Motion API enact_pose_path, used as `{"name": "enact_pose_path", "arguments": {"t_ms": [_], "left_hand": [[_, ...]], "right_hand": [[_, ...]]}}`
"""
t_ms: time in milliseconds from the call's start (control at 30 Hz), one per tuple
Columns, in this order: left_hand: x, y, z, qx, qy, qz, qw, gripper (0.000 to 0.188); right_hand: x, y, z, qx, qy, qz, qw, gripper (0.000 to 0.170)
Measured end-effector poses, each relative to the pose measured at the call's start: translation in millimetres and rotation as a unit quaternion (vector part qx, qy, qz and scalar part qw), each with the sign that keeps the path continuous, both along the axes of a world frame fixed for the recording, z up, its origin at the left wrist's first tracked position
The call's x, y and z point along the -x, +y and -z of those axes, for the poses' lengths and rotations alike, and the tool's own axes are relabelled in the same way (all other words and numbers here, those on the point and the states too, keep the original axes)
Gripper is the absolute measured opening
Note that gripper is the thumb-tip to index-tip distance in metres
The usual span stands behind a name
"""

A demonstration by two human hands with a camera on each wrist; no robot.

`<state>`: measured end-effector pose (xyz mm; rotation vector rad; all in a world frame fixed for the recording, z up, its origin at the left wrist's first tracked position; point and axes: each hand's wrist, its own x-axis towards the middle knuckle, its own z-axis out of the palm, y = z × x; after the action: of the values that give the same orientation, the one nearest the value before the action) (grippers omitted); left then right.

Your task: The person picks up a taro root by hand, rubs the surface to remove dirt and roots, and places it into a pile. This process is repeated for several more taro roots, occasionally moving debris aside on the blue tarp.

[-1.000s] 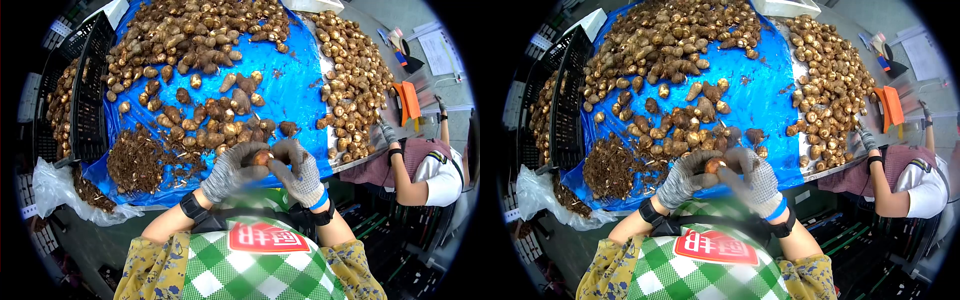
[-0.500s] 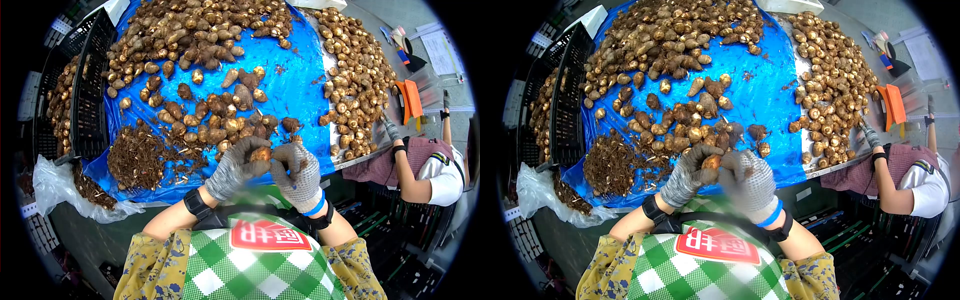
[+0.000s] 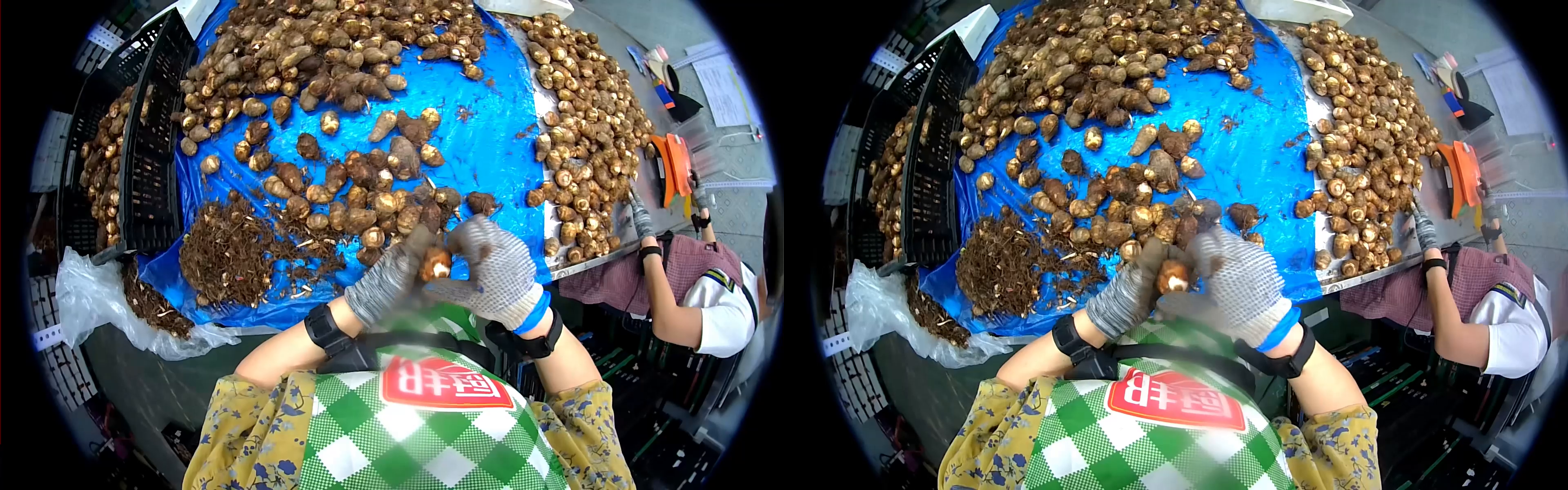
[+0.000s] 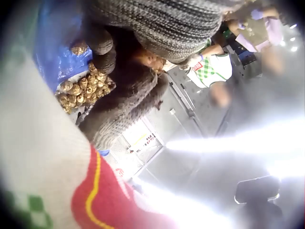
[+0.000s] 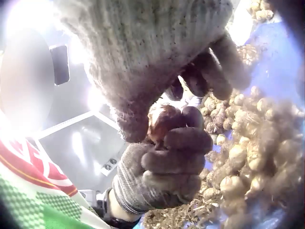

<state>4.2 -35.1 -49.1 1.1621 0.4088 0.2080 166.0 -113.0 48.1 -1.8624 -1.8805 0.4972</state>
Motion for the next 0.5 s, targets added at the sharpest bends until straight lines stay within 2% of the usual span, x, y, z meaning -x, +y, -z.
{"name": "enact_pose_path", "arguments": {"t_ms": [67, 100, 133, 200, 267, 300, 367, 400, 467, 500], "left_hand": [[1.4, 4.9, -23.4, -0.253, -0.012, -0.002, 0.967, 0.065], [2.7, 4.0, -12.5, -0.303, -0.042, -0.001, 0.952, 0.071], [5.4, 3.2, -3.6, -0.355, -0.053, -0.002, 0.933, 0.078], [10.5, 1.7, 12.5, -0.456, -0.074, -0.013, 0.887, 0.093], [13.8, -1.0, 19.2, -0.484, -0.041, -0.021, 0.874, 0.096], [14.2, -3.1, 19.5, -0.471, -0.019, -0.025, 0.882, 0.096], [11.6, -7.3, 20.4, -0.448, 0.024, -0.049, 0.892, 0.097], [9.7, -9.1, 23.8, -0.513, -0.002, -0.088, 0.854, 0.095], [7.6, -10.0, 37.5, -0.503, 0.055, -0.009, 0.862, 0.088], [10.3, -10.1, 34.9, -0.489, 0.02, -0.032, 0.871, 0.082]], "right_hand": [[-0.9, 5.0, 1.2, 0.112, -0.062, -0.067, 0.989, 0.051], [3.4, 4.5, 4.0, 0.054, -0.089, -0.081, 0.991, 0.053], [7.1, 7.4, -0.3, 0.055, -0.097, -0.085, 0.99, 0.044], [13.2, 8.8, -3.5, 0.066, -0.088, -0.075, 0.991, 0.037], [16.8, 10.7, -1.3, -0.006, -0.073, -0.046, 0.996, 0.031], [20.2, 12.3, 2.4, -0.044, -0.062, -0.035, 0.996, 0.029], [20.0, 6.9, 31.0, -0.06, -0.001, 0.048, 0.997, 0.018], [19.7, 3.9, 42.2, -0.067, 0.036, 0.084, 0.994, 0.014], [17.7, 3.7, 43.5, -0.054, 0.064, 0.104, 0.991, 0.02], [18.0, 6.2, 40.3, -0.02, 0.128, 0.137, 0.982, 0.024]]}}
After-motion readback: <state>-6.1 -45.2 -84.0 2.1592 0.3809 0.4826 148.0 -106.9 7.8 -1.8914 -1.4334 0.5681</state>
